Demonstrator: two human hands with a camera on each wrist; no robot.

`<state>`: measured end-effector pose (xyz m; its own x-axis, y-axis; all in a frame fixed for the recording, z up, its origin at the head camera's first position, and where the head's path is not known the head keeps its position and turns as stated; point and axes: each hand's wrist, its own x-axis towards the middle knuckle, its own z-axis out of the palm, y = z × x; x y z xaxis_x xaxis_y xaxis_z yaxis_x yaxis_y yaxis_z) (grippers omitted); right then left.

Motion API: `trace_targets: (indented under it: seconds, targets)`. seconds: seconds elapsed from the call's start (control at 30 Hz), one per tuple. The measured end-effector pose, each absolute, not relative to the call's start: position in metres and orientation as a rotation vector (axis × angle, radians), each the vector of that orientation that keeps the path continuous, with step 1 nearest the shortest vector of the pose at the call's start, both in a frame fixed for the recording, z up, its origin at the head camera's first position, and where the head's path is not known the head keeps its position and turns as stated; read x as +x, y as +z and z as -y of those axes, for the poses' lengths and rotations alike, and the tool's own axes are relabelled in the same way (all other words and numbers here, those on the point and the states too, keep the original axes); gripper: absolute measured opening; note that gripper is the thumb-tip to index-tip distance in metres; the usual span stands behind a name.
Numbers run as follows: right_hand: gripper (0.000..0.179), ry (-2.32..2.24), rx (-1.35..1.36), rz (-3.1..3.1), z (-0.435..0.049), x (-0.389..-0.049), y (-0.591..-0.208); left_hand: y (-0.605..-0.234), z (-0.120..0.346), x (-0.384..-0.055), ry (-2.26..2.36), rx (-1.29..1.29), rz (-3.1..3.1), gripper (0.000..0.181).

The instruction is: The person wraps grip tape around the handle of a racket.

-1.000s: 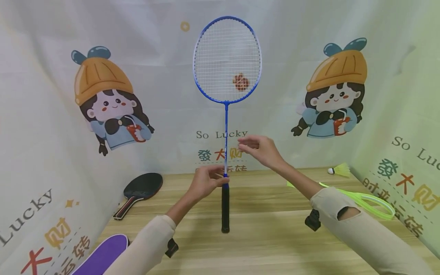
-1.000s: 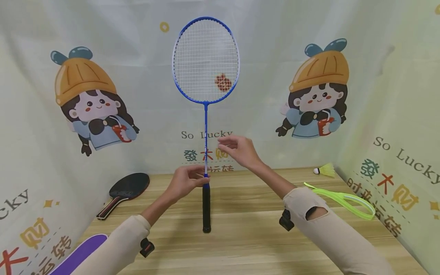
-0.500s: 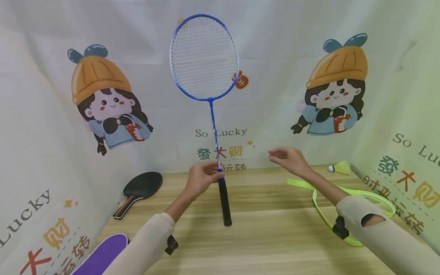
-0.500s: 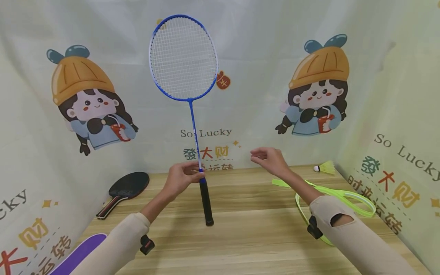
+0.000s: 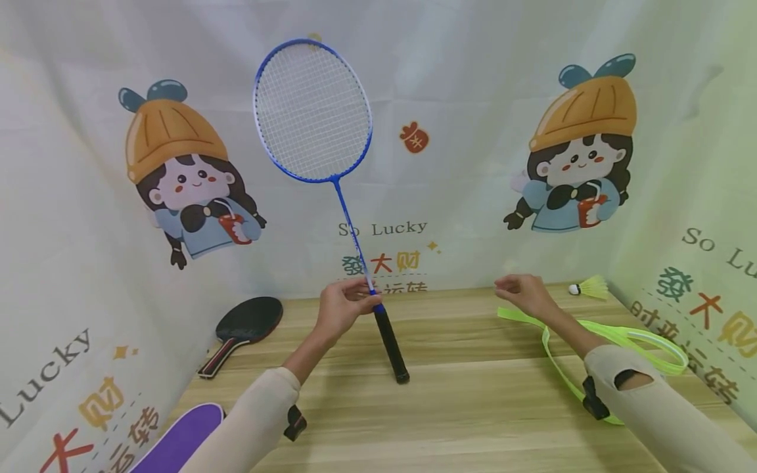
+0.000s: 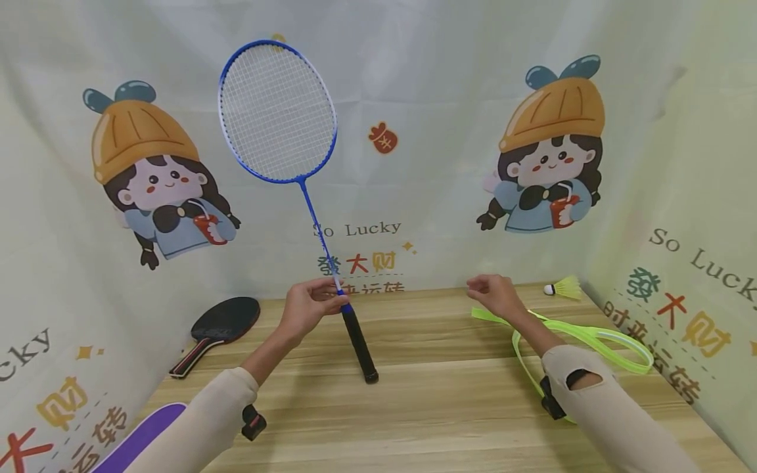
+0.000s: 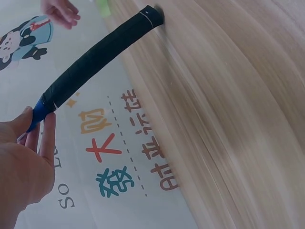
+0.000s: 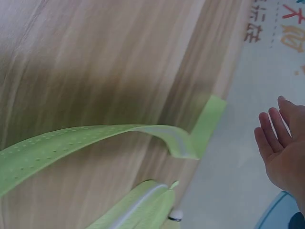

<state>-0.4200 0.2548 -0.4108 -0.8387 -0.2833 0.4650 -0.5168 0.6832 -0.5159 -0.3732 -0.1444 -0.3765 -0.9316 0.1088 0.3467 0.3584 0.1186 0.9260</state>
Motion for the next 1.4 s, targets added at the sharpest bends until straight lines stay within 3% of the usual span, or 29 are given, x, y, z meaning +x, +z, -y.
trace_targets:
  seconds: [0.5,0.9,1.4]
  targets:
    - [0.027,0.782,0.543,2.725,-0.281,-0.422,-0.454,-0.376,0.145,-0.378,-1.870,-0.431,2.200,0.038]
    - [0.016,0.735,0.612,2.665,-0.283,-0.428,-0.469,-0.377,0.136,-0.380,-1.820,-0.446,2.218,0.033]
    - [0.019,0.885,0.809,2.547,-0.248,-0.406,-0.436,-0.375,0.128,-0.378,-1.565,-0.480,2.330,0.046]
